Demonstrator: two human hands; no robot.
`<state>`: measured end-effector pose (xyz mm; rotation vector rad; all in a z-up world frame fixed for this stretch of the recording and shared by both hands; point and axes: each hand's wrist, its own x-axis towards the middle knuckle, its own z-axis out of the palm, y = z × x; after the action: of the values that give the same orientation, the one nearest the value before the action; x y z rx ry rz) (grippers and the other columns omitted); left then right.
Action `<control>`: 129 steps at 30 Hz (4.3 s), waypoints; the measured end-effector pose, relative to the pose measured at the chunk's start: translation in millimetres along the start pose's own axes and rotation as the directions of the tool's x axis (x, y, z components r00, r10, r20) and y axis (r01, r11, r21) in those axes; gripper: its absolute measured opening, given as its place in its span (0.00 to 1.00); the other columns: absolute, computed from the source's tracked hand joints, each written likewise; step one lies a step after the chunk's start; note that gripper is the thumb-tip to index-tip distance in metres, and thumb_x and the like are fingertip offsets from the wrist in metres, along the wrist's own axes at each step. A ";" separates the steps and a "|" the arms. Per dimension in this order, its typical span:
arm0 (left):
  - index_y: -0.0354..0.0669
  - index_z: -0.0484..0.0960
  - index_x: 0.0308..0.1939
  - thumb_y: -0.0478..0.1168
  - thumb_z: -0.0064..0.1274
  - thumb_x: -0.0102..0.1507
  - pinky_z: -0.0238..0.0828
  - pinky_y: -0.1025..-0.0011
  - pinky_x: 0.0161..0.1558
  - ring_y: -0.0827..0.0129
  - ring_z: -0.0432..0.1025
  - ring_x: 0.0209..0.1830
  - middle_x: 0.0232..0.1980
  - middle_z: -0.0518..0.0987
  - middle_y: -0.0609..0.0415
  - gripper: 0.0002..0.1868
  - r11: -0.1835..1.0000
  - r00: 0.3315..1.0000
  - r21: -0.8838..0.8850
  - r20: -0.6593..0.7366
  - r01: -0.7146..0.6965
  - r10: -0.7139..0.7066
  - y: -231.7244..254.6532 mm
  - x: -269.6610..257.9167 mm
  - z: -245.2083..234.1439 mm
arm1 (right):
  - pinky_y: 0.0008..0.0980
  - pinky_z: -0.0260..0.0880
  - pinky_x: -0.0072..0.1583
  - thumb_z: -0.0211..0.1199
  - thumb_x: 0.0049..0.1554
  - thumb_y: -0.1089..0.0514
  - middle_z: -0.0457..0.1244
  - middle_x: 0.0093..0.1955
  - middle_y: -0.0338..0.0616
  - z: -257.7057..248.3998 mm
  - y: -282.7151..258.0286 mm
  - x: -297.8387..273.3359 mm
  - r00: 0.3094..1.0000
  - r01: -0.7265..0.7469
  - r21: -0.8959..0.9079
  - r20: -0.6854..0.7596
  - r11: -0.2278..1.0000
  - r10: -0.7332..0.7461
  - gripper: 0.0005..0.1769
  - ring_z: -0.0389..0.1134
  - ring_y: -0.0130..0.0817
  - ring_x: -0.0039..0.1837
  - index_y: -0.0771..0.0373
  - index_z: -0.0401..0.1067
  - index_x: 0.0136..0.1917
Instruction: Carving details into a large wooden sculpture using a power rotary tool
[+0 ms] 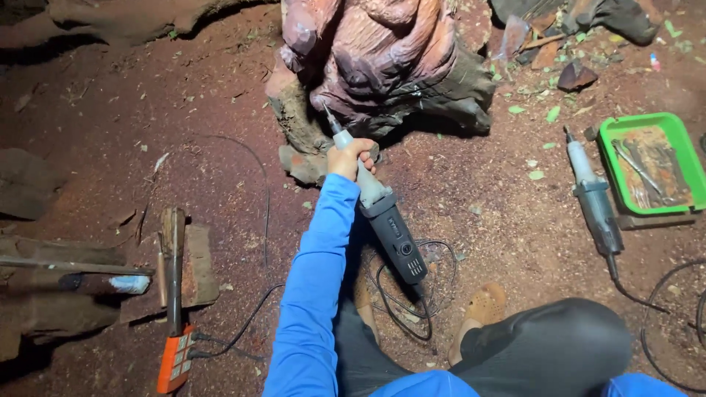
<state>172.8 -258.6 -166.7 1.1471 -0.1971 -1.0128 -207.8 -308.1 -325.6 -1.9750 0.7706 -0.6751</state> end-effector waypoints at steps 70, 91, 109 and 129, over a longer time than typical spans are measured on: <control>0.28 0.83 0.52 0.51 0.67 0.45 0.65 0.51 0.64 0.45 0.70 0.65 0.62 0.75 0.32 0.38 0.929 0.989 0.365 -0.146 0.065 -0.012 13.1 117.7 93.2 | 0.45 0.80 0.26 0.69 0.44 0.65 0.65 0.42 0.67 -55.9 -210.2 121.0 0.900 -0.412 0.545 0.367 0.731 0.234 0.56 0.74 0.56 0.29 0.43 0.52 0.81; 0.21 0.76 0.45 0.37 0.64 0.51 0.80 0.52 0.40 0.46 0.80 0.44 0.44 0.82 0.30 0.24 0.957 0.996 -0.289 -0.079 0.005 -0.029 -32.8 197.0 121.1 | 0.52 0.78 0.26 0.74 0.39 0.69 0.57 0.63 0.65 -118.0 -177.7 160.8 0.879 -0.407 0.303 0.388 0.862 0.279 0.58 0.72 0.61 0.32 0.46 0.57 0.79; 0.35 0.79 0.34 0.37 0.58 0.46 0.70 0.67 0.27 0.62 0.74 0.26 0.32 0.82 0.45 0.14 0.858 0.979 -0.511 -0.144 0.052 -0.145 22.8 145.6 164.7 | 0.26 0.54 0.70 0.75 0.39 0.56 0.55 0.79 0.31 -193.6 -247.7 251.1 0.785 -0.202 -0.457 0.453 0.866 0.422 0.64 0.60 0.32 0.71 0.30 0.49 0.83; 0.40 0.77 0.26 0.41 0.58 0.44 0.60 0.68 0.22 0.64 0.67 0.22 0.28 0.75 0.54 0.11 0.812 0.964 -0.579 -0.164 0.078 -0.210 26.1 170.1 180.3 | 0.30 0.58 0.70 0.67 0.49 0.58 0.63 0.75 0.37 -221.0 -304.0 273.8 0.855 -0.247 -0.452 0.313 0.857 0.412 0.40 0.63 0.34 0.71 0.41 0.68 0.75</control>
<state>175.1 -504.1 -123.6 0.7153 0.3653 -0.9767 -106.7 -501.4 85.1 -2.1592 1.0192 0.1192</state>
